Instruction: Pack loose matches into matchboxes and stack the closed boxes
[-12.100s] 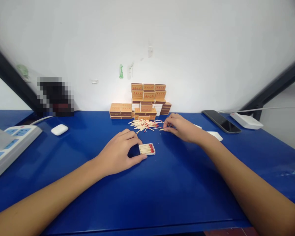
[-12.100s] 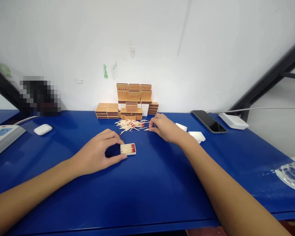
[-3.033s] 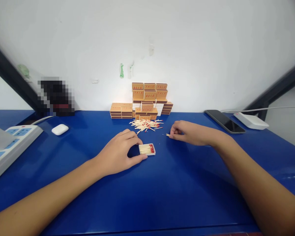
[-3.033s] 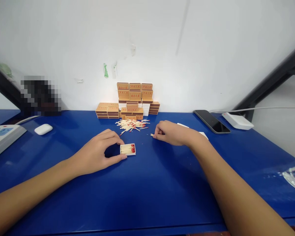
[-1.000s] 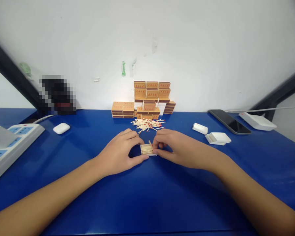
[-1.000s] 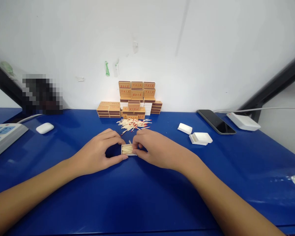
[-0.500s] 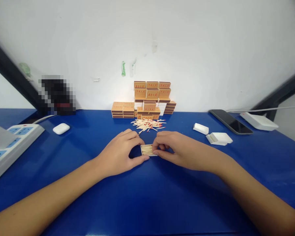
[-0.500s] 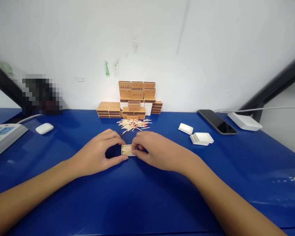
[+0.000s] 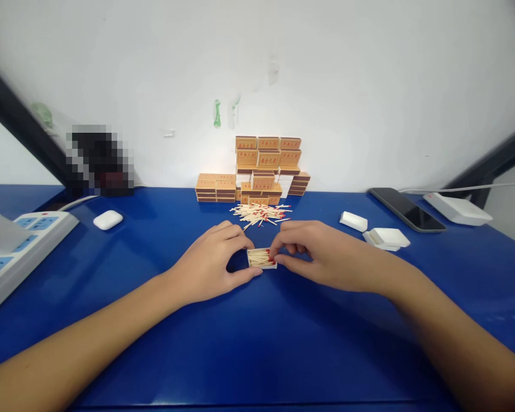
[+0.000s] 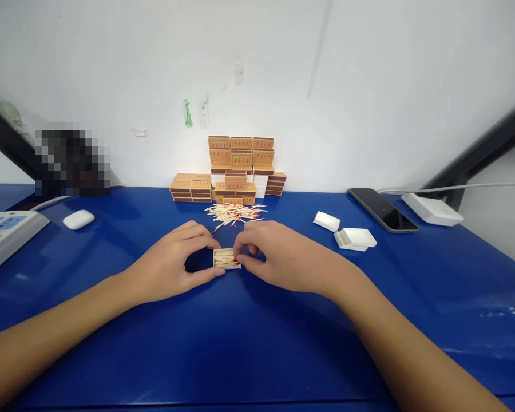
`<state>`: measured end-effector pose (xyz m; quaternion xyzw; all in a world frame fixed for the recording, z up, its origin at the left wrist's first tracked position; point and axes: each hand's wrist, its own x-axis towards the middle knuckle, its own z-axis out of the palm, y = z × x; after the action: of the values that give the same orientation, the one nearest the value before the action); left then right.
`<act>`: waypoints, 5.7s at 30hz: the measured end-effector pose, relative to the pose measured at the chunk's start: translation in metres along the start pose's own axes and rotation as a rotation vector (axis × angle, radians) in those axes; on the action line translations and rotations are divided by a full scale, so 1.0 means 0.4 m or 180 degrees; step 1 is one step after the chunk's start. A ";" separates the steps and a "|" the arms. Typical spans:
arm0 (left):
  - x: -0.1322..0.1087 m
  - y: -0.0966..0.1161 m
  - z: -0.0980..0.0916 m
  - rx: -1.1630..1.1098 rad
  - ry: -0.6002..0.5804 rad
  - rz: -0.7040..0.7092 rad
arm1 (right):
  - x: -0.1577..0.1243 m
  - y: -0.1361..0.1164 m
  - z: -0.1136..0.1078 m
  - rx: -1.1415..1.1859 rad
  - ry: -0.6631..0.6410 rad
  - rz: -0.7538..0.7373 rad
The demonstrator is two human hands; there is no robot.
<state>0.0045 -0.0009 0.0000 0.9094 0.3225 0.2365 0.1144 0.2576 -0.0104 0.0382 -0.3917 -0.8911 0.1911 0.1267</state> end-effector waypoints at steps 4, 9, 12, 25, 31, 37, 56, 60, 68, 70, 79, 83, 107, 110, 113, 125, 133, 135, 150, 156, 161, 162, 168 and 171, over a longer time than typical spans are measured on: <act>0.001 -0.001 -0.001 -0.0020 0.0010 0.0022 | 0.013 -0.012 0.015 0.0099 0.0114 -0.0054; 0.001 0.002 -0.003 -0.0029 -0.0009 -0.0005 | 0.021 -0.016 0.036 0.0107 0.0071 -0.0051; 0.002 0.006 -0.002 -0.0051 -0.0001 0.0036 | 0.020 -0.013 0.036 0.0071 0.0106 -0.0025; 0.002 0.004 -0.002 -0.0017 0.0026 0.0008 | 0.007 -0.005 0.023 -0.0117 0.0053 -0.0021; 0.001 0.005 -0.002 -0.0033 0.0003 -0.0037 | 0.011 -0.008 0.020 -0.0058 0.0006 0.0107; 0.000 0.003 -0.002 -0.0028 0.0004 -0.0040 | 0.010 -0.011 0.019 -0.0044 -0.0041 0.0186; 0.001 0.000 -0.001 -0.0056 0.0013 0.0025 | 0.015 -0.009 0.037 -0.0155 0.0128 0.0009; -0.001 0.002 -0.001 -0.0068 0.0004 0.0016 | 0.018 -0.009 0.047 -0.0062 0.0115 -0.0046; 0.003 0.006 -0.003 -0.0073 0.0005 0.0024 | 0.023 -0.010 0.049 0.0076 0.0051 -0.0126; 0.003 0.005 -0.003 -0.0068 -0.0005 0.0009 | 0.022 -0.009 0.048 0.0053 0.0042 -0.0133; 0.001 0.003 -0.001 -0.0082 0.0013 0.0034 | 0.019 -0.006 0.044 0.0061 0.0045 -0.0120; 0.001 0.006 -0.004 -0.0072 -0.0009 0.0002 | 0.020 -0.021 0.047 0.0151 -0.0006 -0.0084; 0.002 0.008 -0.004 -0.0097 0.0008 -0.0006 | 0.038 0.107 0.025 -0.0761 0.1069 0.0794; 0.000 0.009 -0.005 -0.0098 0.0025 -0.0032 | 0.053 0.130 0.037 -0.0741 0.1016 0.0883; -0.001 0.010 -0.005 -0.0056 -0.0010 -0.0017 | 0.080 0.132 0.055 -0.0671 0.1048 0.0814; -0.001 0.006 -0.006 -0.0013 0.0002 0.0007 | 0.084 0.143 0.034 -0.0597 0.0895 0.0813; -0.001 0.004 -0.003 0.0101 0.0100 -0.0094 | 0.041 0.053 0.006 0.0337 0.0823 0.1042; -0.001 0.004 -0.001 0.0115 0.0145 -0.0163 | 0.042 0.028 0.018 0.0531 0.0781 0.1061; -0.005 0.016 0.005 -0.0219 0.0018 0.0057 | 0.032 -0.043 0.044 0.0619 0.0360 0.1244; -0.002 0.012 0.004 -0.0140 0.0123 0.0023 | 0.018 -0.008 0.025 0.0332 0.0307 0.0481; 0.000 0.000 -0.001 -0.0112 0.0136 0.0010 | 0.017 0.015 0.019 0.0186 0.0062 0.0212; 0.000 -0.002 -0.003 -0.0094 0.0150 0.0014 | 0.017 0.016 0.020 0.0182 0.0033 0.0238; -0.001 0.006 -0.004 0.0042 0.0252 -0.0033 | 0.012 0.011 0.027 0.0162 -0.0079 0.0261; 0.001 0.012 0.006 0.0115 0.0265 -0.0064 | 0.014 0.009 0.034 0.0105 -0.0053 0.0191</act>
<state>0.0085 -0.0045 0.0000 0.8974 0.3403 0.2671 0.0869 0.2511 -0.0074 0.0249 -0.4145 -0.8767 0.2128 0.1199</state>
